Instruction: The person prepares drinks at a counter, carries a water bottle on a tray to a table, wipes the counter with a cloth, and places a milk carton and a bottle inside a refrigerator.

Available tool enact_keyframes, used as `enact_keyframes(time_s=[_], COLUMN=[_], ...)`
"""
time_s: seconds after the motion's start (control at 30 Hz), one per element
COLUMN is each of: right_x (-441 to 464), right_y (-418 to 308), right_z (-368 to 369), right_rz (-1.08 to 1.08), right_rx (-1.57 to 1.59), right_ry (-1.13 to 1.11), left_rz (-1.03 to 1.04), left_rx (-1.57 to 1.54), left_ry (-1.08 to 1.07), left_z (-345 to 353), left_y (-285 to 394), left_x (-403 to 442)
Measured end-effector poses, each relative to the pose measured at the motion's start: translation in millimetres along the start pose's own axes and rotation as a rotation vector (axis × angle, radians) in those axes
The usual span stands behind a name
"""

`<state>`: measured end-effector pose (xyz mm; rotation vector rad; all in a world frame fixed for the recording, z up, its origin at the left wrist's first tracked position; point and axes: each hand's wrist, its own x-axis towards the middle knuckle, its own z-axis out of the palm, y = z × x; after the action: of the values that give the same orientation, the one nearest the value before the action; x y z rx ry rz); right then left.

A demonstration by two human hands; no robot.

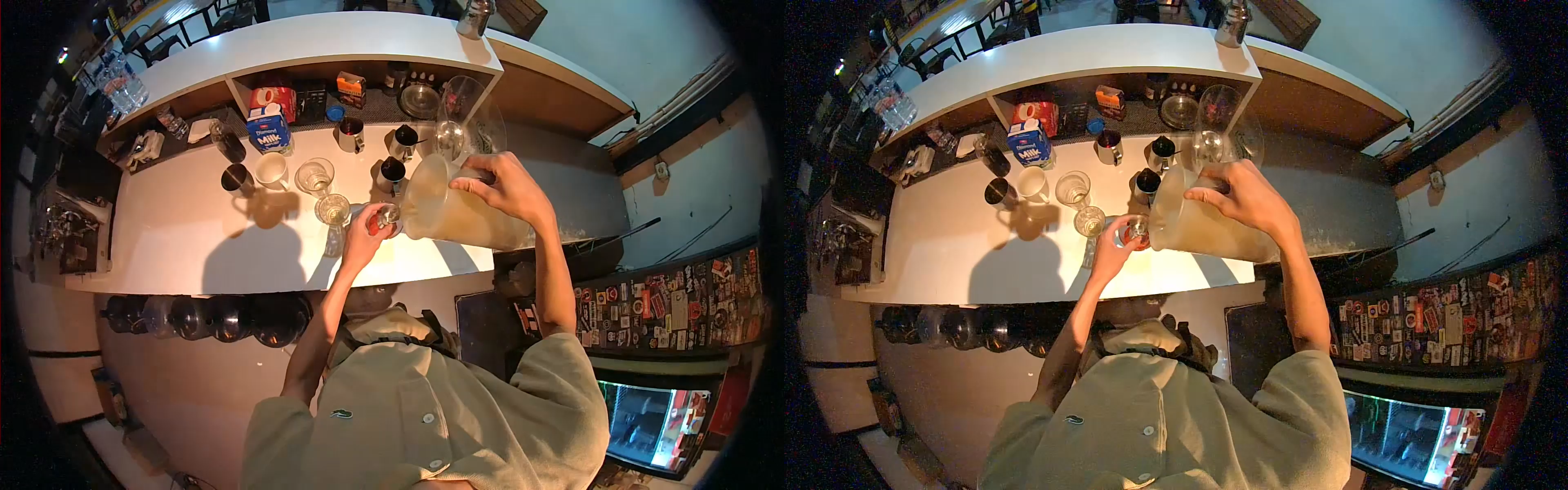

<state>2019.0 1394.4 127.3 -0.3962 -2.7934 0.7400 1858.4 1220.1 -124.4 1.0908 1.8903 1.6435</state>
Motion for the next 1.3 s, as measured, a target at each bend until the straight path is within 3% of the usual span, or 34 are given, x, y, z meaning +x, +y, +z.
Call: enact_keyframes(time_s=[0.53,0.73,1.03,1.13,1.3], right_x=[-26.9,-30.4,-29.1,-28.3,-27.6], right_y=[32.8,39.3,45.8,37.1,35.7], right_z=[-3.3,3.5,12.9,7.6,7.5], right_rz=[0.164,0.125,0.100,0.221,0.205], right_rx=[0.087,0.087,0.104,0.084,0.068], right_ry=[0.135,0.167,0.166,0.063,0.037], left_rz=[0.028,0.200,0.342,0.405,0.390], left_rx=[-0.003,0.447,0.743,0.852,0.835], left_ry=[0.041,0.067,0.008,-0.023,-0.018], left_z=[-16.4,-25.4,-31.5,-34.5,-35.5], left_y=[0.1,-4.3,-11.6,-8.4,-2.0], left_x=[8.0,9.9,15.8,19.6,19.1])
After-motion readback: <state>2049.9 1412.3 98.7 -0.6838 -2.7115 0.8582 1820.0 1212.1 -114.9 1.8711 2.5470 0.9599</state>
